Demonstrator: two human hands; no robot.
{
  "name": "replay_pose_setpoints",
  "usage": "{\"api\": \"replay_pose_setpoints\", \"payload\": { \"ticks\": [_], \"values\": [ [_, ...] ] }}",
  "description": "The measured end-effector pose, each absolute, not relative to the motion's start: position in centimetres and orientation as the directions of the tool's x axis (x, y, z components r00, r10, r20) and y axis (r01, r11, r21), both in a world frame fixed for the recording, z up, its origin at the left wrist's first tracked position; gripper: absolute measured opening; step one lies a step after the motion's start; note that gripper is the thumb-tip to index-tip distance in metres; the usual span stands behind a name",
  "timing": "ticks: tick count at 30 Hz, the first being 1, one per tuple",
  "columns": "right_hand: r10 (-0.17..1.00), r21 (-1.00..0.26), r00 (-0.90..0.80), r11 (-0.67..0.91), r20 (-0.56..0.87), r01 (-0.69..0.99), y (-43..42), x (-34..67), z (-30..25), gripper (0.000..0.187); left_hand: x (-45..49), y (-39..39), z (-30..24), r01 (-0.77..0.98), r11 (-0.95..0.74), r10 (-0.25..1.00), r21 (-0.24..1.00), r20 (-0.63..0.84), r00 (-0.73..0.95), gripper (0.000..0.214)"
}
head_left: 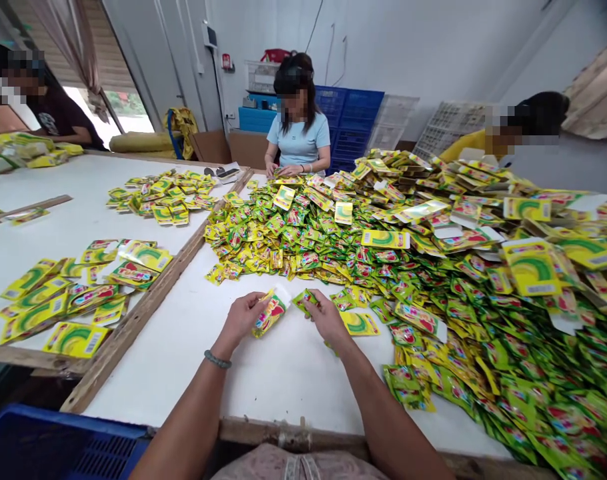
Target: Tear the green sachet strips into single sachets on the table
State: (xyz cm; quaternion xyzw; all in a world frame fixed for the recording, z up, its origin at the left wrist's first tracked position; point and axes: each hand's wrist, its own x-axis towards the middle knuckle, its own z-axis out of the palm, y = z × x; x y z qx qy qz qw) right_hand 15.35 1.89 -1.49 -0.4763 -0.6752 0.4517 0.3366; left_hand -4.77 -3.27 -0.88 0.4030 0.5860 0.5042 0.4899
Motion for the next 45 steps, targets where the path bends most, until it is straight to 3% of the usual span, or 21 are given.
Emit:
{"api": "replay_pose_setpoints", "payload": {
  "ticks": [5,8,14,17,20,23,26,28,30,34,37,41,45],
  "values": [
    [0.96,-0.924,-0.258,0.195,0.11,0.329,2.7,15.3,-1.5,0.028,-3.9,-3.5,-0.1,0.006,0.204,0.977,0.979,-0.203,-0.058,0.038],
    [0.939,-0.889,-0.341,0.2,0.054,0.411,3.0,15.6,-1.0,0.021,-3.9,-3.5,-0.3,-0.033,0.195,0.98,0.98,-0.196,-0.031,0.04],
    [0.882,-0.841,-0.465,0.195,-0.074,0.505,3.1,15.1,-0.4,0.014,-4.0,-3.5,-0.8,0.079,0.175,0.983,0.981,-0.178,0.035,0.034],
    [0.89,-0.922,-0.444,0.079,-0.107,0.38,3.1,14.2,-0.7,0.027,-4.4,-3.4,-0.6,-0.014,0.229,0.973,0.973,-0.229,-0.037,0.033],
    [0.924,-0.975,-0.38,0.053,-0.034,0.215,3.4,13.4,-1.1,0.033,-5.2,-3.2,-0.2,-0.209,0.253,0.937,0.945,-0.293,-0.191,0.036],
    [0.957,-0.922,-0.266,0.199,0.111,0.331,3.1,12.2,-1.8,0.033,-6.2,-3.1,0.4,-0.369,0.157,0.893,0.916,-0.291,-0.343,0.038],
    [0.879,-0.732,-0.413,0.442,0.238,0.518,1.9,10.7,-2.6,0.034,-6.9,-3.0,0.7,-0.454,0.03,0.842,0.89,-0.268,-0.469,0.038],
    [0.802,-0.622,-0.556,0.553,0.216,0.555,1.0,10.0,-3.0,0.036,-7.1,-2.9,0.7,-0.456,0.017,0.829,0.89,-0.267,-0.491,0.037],
    [0.797,-0.585,-0.582,0.552,0.16,0.594,0.5,10.0,-3.3,0.039,-7.1,-2.9,0.4,-0.429,0.061,0.831,0.901,-0.284,-0.478,0.037],
    [0.933,-0.74,-0.354,0.283,0.065,0.61,1.3,12.4,-3.5,0.041,-6.6,-2.9,-0.2,-0.345,0.185,0.848,0.92,-0.327,-0.417,0.038],
    [0.976,-0.885,-0.205,0.16,0.075,0.437,2.5,14.6,-2.9,0.029,-6.0,-2.9,-0.5,-0.251,0.264,0.88,0.931,-0.339,-0.332,0.036],
    [0.95,-0.933,-0.268,0.235,0.162,0.271,3.1,15.7,-1.6,0.019,-4.8,-3.1,-0.7,-0.133,0.341,0.908,0.931,-0.362,-0.211,0.034],
    [0.879,-0.852,-0.435,0.373,0.196,0.368,2.7,15.4,-0.9,0.01,-3.7,-3.3,-0.5,-0.132,0.384,0.916,0.914,-0.395,-0.073,0.032]
  ]
}}
